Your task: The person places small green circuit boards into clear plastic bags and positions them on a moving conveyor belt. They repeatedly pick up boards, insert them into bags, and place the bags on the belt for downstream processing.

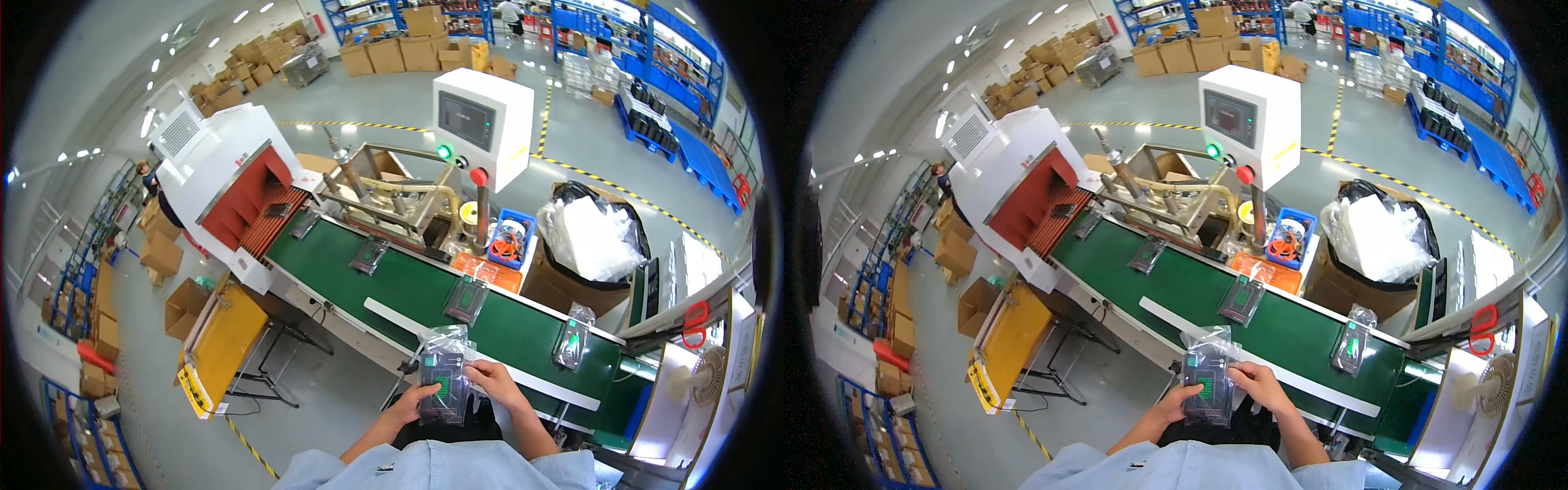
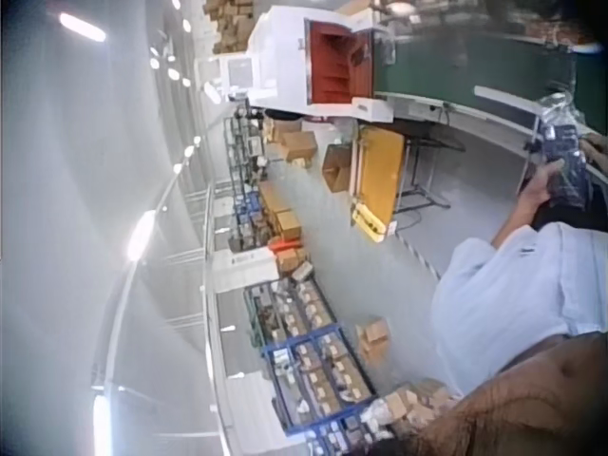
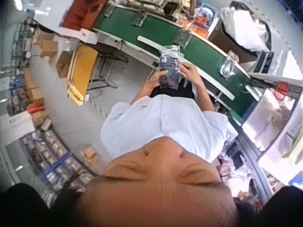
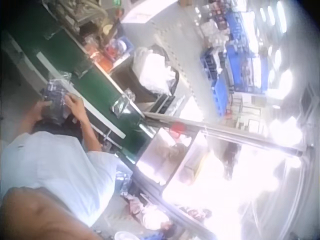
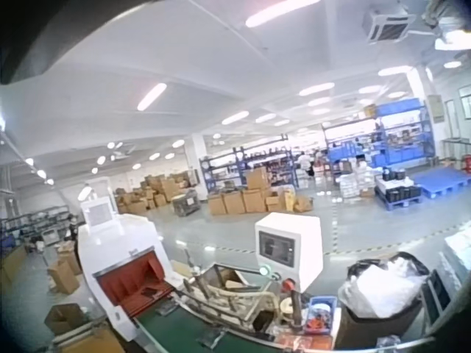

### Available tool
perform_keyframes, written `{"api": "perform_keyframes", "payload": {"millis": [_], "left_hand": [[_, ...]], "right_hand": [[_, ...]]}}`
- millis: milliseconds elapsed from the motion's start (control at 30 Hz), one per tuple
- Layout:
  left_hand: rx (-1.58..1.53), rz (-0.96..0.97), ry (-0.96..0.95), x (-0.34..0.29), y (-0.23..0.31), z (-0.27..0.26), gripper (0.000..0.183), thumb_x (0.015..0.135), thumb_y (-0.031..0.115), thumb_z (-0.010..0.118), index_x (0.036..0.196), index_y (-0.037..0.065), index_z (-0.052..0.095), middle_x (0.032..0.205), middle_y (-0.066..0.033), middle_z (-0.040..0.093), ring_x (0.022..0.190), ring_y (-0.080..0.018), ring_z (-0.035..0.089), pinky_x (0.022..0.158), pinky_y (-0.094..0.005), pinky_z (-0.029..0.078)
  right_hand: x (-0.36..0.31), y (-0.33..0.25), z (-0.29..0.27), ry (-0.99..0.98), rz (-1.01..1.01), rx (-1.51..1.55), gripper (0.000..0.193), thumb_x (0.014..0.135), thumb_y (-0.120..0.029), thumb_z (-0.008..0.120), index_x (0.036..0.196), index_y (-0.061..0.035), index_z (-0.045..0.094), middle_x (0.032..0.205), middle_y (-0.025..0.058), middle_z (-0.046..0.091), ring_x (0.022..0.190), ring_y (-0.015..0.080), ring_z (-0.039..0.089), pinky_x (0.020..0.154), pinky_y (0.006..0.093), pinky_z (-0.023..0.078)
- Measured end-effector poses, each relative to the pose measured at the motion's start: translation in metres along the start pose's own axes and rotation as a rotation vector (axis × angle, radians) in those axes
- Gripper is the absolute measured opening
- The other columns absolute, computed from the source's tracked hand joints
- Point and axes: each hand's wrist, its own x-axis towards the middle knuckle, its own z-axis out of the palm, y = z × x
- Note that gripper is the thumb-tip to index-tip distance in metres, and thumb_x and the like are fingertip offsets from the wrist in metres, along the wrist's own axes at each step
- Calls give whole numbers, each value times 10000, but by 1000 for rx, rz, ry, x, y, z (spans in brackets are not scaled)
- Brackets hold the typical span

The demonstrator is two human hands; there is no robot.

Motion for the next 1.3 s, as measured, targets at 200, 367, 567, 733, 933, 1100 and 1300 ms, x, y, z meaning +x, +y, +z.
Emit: {"api": "perform_keyframes", "payload": {"millis": [200, 367, 567, 733, 933, 1100, 1300], "left_hand": [[173, 88, 30, -6, 1, 8, 425, 839, 174, 564, 1212, 19, 432, 1103, -104, 560, 978, -202, 574, 852, -352, 471], [140, 161, 36, -11, 12, 21, 433, 838, 145, 539, 1229, 3, 418, 1144, -131, 541, 1022, -231, 555, 881, -367, 453], [103, 288, -55, -6, 26, 39, 482, 857, 157, 474, 1275, -47, 349, 1244, -191, 469, 1138, -285, 481, 962, -418, 384], [13, 329, -85, 4, 24, 33, 549, 840, 211, 505, 1295, -32, 318, 1262, -215, 441, 1128, -332, 480, 953, -450, 387], [-104, 333, 23, -8, 40, 18, 515, 841, 202, 486, 1262, -54, 338, 1200, -242, 480, 1080, -367, 506, 909, -494, 417], [67, 407, 152, -2, 23, 2, 467, 807, 197, 505, 1210, -22, 418, 1127, -194, 538, 1002, -298, 559, 880, -437, 448], [-140, 348, 160, -6, 16, 14, 462, 807, 165, 489, 1229, -7, 413, 1156, -181, 527, 1009, -274, 554, 861, -408, 461]], "right_hand": [[-3, 8, 1, 46, -70, -23, 216, 858, -179, 577, 930, 18, 628, 773, 17, 591, 711, 78, 510, 642, 223, 418], [-9, 5, -1, -50, -108, -126, 213, 869, -190, 565, 868, 16, 622, 723, 7, 559, 668, 78, 476, 602, 232, 394], [-24, 7, -11, -59, -26, -155, 232, 877, -223, 561, 840, 0, 610, 674, -19, 507, 627, 64, 421, 555, 229, 358], [-29, 26, -30, 74, -91, -206, 230, 876, -220, 557, 827, 1, 600, 681, 3, 504, 633, 77, 421, 551, 247, 360], [-66, 39, -144, 760, -81, -323, 205, 872, -187, 519, 877, -4, 610, 722, 46, 559, 676, 115, 501, 613, 268, 405], [-119, 40, -268, 1341, -249, -657, 216, 884, -175, 468, 864, 9, 577, 737, 153, 541, 697, 284, 535, 650, 359, 407], [-153, 63, -341, 1440, 73, -1088, 147, 816, -122, 473, 810, -24, 582, 788, 192, 555, 784, 378, 531, 690, 463, 410]]}}
